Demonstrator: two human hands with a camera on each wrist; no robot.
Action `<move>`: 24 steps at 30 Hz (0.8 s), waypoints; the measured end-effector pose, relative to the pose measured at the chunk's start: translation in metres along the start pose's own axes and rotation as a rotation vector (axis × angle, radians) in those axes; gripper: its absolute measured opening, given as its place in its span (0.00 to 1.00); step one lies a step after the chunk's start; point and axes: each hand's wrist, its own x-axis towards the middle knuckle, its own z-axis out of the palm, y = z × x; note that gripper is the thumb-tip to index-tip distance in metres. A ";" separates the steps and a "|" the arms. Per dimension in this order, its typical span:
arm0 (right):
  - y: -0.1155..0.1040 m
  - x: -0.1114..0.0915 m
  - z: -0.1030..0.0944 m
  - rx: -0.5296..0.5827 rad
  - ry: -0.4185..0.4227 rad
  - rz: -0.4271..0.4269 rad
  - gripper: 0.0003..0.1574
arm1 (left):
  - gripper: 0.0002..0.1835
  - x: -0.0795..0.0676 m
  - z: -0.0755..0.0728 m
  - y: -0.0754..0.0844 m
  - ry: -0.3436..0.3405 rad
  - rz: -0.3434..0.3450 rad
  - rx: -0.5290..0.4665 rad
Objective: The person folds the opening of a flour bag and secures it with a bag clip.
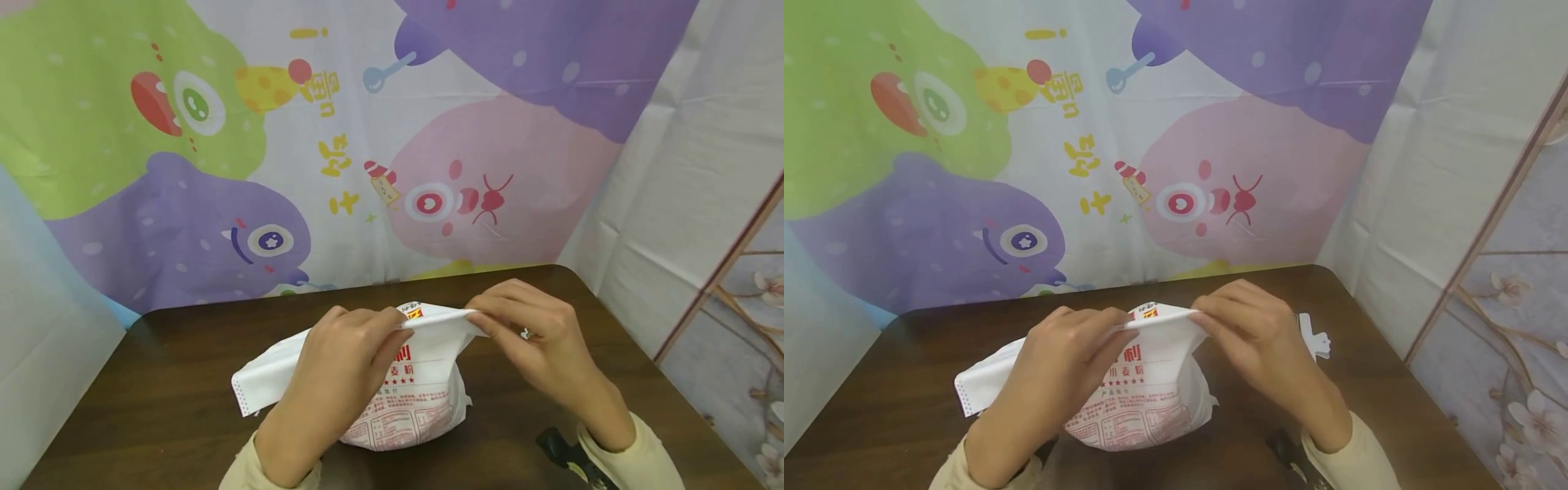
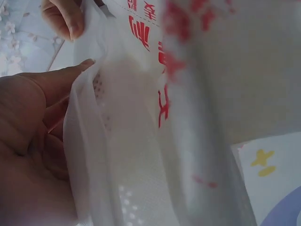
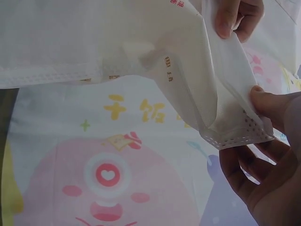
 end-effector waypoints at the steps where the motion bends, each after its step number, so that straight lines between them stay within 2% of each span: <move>1: 0.000 0.000 0.000 0.002 0.000 0.000 0.13 | 0.06 -0.001 0.000 -0.001 0.000 -0.003 -0.010; 10: 0.002 0.002 0.001 0.009 -0.006 -0.005 0.14 | 0.04 -0.011 -0.001 -0.009 0.022 -0.025 -0.071; 18: 0.005 -0.001 0.002 0.016 -0.014 -0.002 0.13 | 0.03 -0.014 0.003 -0.009 0.041 -0.004 -0.090; 24: 0.008 -0.004 -0.002 -0.016 -0.059 0.029 0.16 | 0.04 -0.013 0.007 -0.011 0.057 0.011 -0.090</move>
